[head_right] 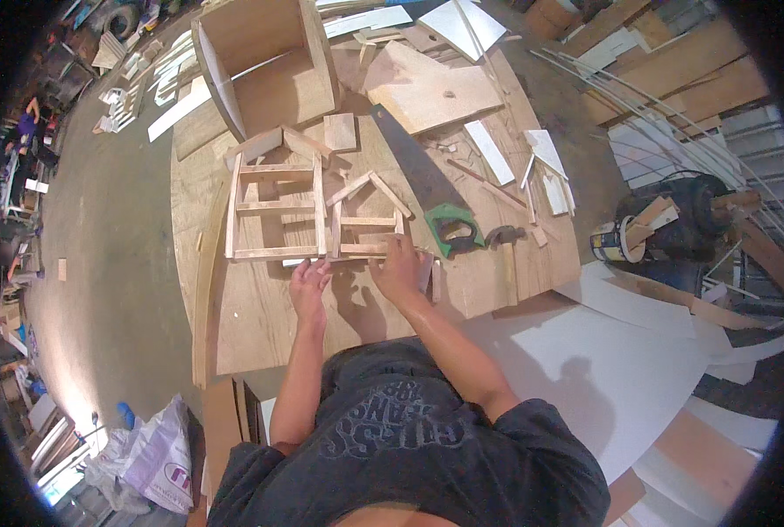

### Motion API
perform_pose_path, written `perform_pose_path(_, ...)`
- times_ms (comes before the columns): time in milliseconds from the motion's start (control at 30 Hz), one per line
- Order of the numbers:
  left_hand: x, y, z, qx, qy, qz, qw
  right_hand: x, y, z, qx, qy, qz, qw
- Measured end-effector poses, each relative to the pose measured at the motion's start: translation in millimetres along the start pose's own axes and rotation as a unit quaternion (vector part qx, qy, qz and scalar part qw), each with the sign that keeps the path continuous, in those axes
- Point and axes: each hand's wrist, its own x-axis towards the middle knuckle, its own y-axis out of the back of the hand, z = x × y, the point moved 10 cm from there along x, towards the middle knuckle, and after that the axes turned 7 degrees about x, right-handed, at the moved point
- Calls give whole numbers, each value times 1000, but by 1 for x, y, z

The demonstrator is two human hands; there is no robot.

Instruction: The person assembles pieces of a wooden structure by hand, holding wooden components together and driving nails into the wood with a hammer to secure them.

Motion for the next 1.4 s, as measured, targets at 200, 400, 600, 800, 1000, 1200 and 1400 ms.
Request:
perform_pose_path(200,4,6,-3,37,-6,-16,999,-7,-2,15,-45,124,95,987)
perform_pose_path(400,2,-3,-2,43,-15,-66,997,20,-7,36,-64,158,78,982)
perform_pose_path(600,3,8,4,323,-132,-42,936,27,0,43,-61,158,114,979)
perform_pose_path(800,-16,4,22,631,-332,32,701,8,-15,27,-61,175,47,982)
perform_pose_path(1000,-13,6,19,665,-327,19,672,-5,-27,15,-52,193,30,979)
perform_pose_path(1200,-14,11,-3,680,-254,10,688,-12,-49,28,-48,166,-9,985)
perform_pose_path(1400,-28,8,1,675,-315,30,666,-12,-49,32,33,111,-36,993)
